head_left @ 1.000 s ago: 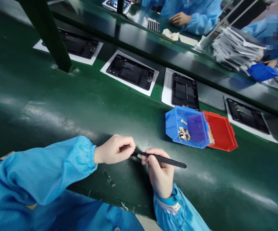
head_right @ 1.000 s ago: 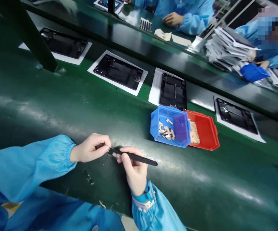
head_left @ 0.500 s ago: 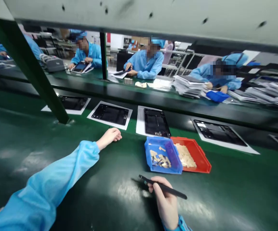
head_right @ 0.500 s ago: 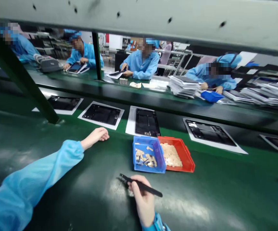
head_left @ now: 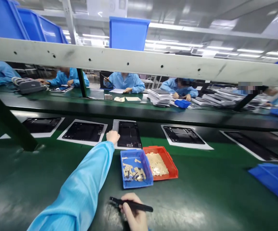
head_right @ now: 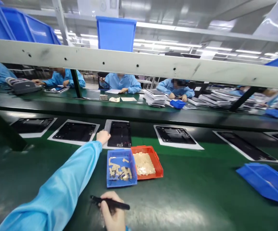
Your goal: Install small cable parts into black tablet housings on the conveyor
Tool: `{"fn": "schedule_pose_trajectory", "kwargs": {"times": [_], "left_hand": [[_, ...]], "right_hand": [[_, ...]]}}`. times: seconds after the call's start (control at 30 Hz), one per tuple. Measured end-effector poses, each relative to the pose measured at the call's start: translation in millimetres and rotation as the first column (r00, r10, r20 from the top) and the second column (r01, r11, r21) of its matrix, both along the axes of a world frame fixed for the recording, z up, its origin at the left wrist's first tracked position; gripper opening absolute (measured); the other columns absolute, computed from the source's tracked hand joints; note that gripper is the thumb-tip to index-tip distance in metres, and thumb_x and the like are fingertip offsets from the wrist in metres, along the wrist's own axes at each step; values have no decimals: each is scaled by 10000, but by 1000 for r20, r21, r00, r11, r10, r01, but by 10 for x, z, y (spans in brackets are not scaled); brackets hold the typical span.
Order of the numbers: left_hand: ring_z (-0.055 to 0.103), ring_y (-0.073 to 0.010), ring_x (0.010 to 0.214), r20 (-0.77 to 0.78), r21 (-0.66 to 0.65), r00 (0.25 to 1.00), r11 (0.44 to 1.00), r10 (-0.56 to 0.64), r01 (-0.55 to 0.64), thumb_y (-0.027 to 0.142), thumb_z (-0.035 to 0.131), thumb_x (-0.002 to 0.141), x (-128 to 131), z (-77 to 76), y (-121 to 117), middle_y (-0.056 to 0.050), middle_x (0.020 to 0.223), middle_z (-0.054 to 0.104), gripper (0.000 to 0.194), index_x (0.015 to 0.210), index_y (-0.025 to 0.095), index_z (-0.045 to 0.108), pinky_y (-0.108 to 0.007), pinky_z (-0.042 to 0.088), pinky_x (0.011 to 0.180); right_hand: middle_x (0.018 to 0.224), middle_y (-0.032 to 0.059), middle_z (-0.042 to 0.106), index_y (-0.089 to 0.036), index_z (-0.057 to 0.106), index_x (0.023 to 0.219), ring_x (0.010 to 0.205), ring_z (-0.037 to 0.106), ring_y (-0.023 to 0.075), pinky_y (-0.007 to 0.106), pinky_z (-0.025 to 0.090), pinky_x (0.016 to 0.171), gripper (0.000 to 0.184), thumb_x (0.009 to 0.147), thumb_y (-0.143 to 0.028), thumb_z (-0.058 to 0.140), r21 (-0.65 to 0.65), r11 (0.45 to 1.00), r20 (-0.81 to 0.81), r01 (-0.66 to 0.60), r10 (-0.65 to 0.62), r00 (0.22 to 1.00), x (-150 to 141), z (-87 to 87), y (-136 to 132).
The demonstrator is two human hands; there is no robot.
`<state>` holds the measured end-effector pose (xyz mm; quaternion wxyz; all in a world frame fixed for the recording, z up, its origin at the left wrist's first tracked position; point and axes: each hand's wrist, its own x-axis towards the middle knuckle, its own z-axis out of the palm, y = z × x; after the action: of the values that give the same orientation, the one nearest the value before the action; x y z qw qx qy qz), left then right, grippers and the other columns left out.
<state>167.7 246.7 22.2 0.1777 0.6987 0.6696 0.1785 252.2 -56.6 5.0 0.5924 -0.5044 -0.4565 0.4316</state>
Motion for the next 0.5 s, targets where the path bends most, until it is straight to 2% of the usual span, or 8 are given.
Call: {"fn": "schedule_pose_trajectory", "kwargs": {"times": [0.17, 0.27, 0.4, 0.5], "left_hand": [[552, -215, 1026, -149, 60, 988, 998, 33, -24, 333, 529, 877, -205, -15, 44, -95, 1166, 546, 314, 1126, 142, 539, -431, 468, 873], [548, -211, 1023, -206, 83, 978, 996, 39, -22, 361, 519, 879, -220, -17, 58, -88, 1149, 554, 310, 1100, 147, 551, -434, 455, 881], [496, -239, 1088, -226, 99, 969, 992, 98, -78, 369, 530, 862, -131, -55, 72, -88, 1155, 538, 294, 1039, 138, 573, -464, 398, 921], [441, -265, 1159, -201, 108, 972, 989, 125, -104, 355, 536, 855, -167, -77, 87, -94, 1200, 511, 285, 1034, 137, 580, -485, 358, 954]], "right_hand": [[646, 27, 607, -204, 652, 795, 574, 579, 162, 268, 471, 550, 306, 751, -505, 621, -17, 1000, -25, -16, 16, 1000, -10, -62, 19], [643, 31, 607, -202, 652, 797, 571, 578, 165, 278, 475, 550, 328, 747, -524, 611, -14, 1000, -33, -26, 25, 999, -25, -60, 24], [655, 32, 607, -201, 647, 795, 594, 589, 171, 285, 483, 565, 324, 747, -519, 610, -23, 999, -21, -26, 26, 999, -32, -15, 0], [676, 34, 610, -198, 647, 798, 609, 591, 170, 281, 481, 570, 318, 751, -510, 611, -24, 1000, -9, -18, 18, 1000, -29, 20, -15]]}}
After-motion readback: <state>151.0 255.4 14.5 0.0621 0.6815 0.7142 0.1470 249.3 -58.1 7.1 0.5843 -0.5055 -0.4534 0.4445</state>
